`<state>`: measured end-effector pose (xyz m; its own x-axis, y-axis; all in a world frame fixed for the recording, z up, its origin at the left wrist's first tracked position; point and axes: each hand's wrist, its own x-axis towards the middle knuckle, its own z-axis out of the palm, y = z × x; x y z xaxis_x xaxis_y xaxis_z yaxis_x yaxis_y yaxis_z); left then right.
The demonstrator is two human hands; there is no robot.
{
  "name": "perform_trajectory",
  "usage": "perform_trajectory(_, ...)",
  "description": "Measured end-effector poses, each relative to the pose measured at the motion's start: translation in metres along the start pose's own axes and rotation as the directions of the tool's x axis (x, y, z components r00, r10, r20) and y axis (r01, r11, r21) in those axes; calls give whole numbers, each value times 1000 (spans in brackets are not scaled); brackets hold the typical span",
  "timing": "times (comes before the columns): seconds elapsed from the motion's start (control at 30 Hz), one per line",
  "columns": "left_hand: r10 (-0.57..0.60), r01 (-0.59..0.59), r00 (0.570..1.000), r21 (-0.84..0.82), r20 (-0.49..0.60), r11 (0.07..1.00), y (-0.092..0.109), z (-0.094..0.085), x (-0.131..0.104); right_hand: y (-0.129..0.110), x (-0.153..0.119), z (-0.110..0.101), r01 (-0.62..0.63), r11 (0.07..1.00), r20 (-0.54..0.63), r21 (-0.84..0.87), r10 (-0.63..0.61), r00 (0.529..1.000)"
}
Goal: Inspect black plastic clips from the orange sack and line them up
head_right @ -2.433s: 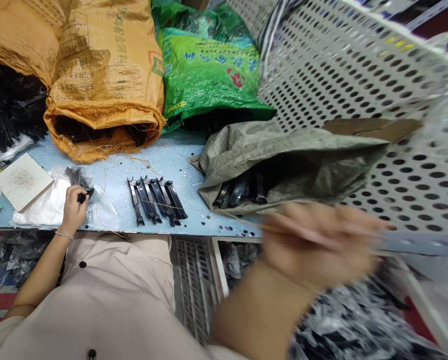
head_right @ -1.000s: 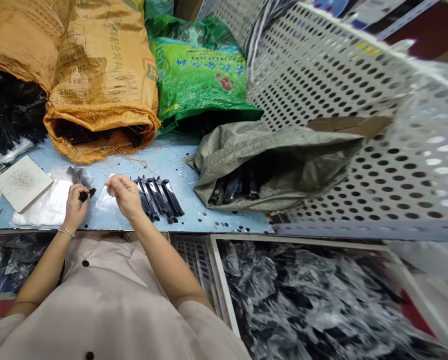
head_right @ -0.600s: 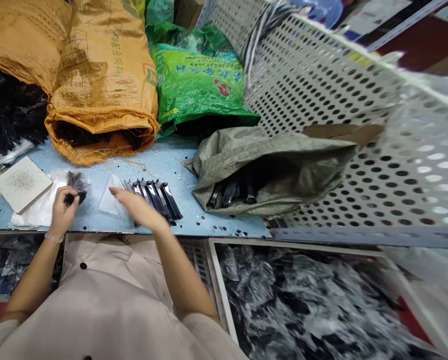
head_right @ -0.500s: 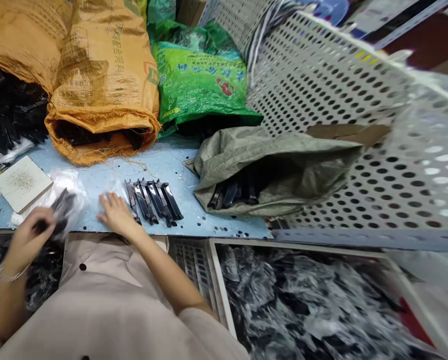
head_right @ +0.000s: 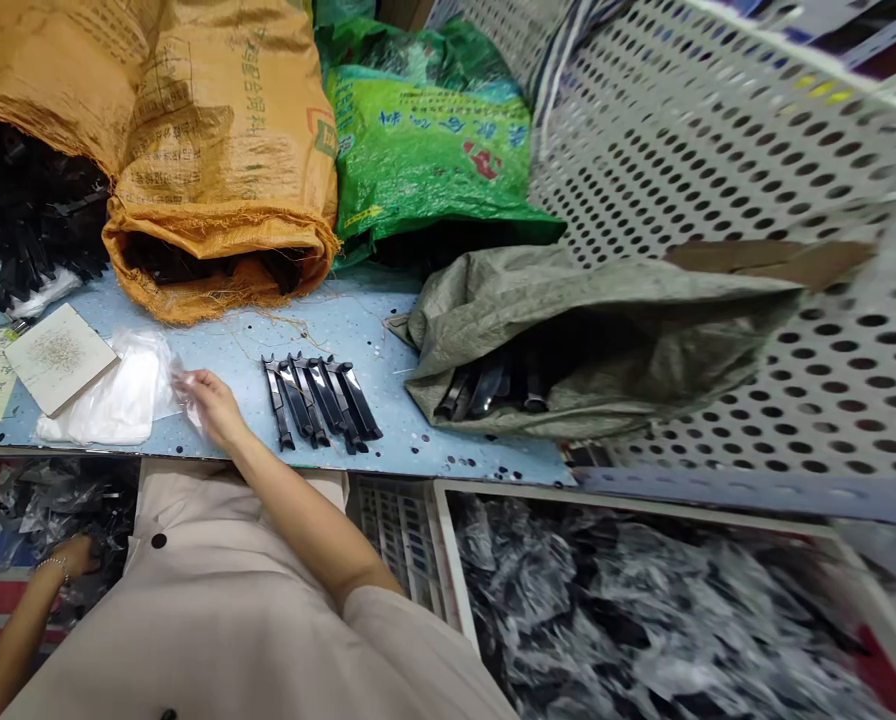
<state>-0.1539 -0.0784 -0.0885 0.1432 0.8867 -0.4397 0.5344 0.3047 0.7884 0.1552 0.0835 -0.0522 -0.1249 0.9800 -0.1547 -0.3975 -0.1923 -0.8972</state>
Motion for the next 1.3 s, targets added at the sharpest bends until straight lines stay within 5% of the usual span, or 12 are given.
perform_trajectory(0.1, -49, 74, 985, -148, 167, 986, 55, 13, 21, -24, -8, 5, -135, 896, 56, 422, 123, 991)
perform_trajectory(0.17, -12, 120, 971, -450, 237, 885, 106, 34, 42, -38, -16, 12, -166, 844, 75, 510, 149, 986)
perform_trajectory(0.23, 100, 101, 972, -766, 212, 635, 154, 61, 70, -48, -22, 15, -164, 847, 79, 505, 144, 986)
perform_trajectory(0.33, 124, 7, 990, -898, 68, 440, 198, 89, 109, -62, -20, 1, -117, 949, 61, 292, 103, 993)
perform_trajectory(0.43, 19, -93, 996, -933, -92, 348, 198, 88, 133, -80, -3, -32, -32, 953, -105, -302, 0, 994)
perform_trajectory(0.57, -79, -147, 979, -914, -189, 378, 178, 70, 138, -101, 34, -58, -126, 527, -194, -841, -76, 978)
perform_trajectory(0.77, -98, -174, 960, -837, -261, 519, 171, 57, 134, -179, 58, -114, -48, 672, -91, -739, -29, 995)
perform_trajectory(0.93, -27, -274, 909, -644, -416, 714, 177, 62, 143, -252, 13, -182, 256, 785, -251, -564, -459, 852)
perform_trajectory(1.07, 97, -296, 909, -463, -405, 836, 206, 89, 153, -212, -29, -133, 288, 623, -296, -728, -663, 687)
perform_trajectory(1.13, 155, -307, 919, -410, -363, 859, 223, 103, 156, -169, -35, -91, 228, 625, -78, -747, -423, 903)
perform_trajectory(1.17, 187, -317, 927, -412, -327, 854, 229, 107, 157, -147, -33, -75, 215, 628, 25, -748, -296, 955)
perform_trajectory(1.3, 232, -282, 959, -614, -162, 737, 237, 109, 163, -100, -18, -62, 176, 764, -18, -620, -238, 971)
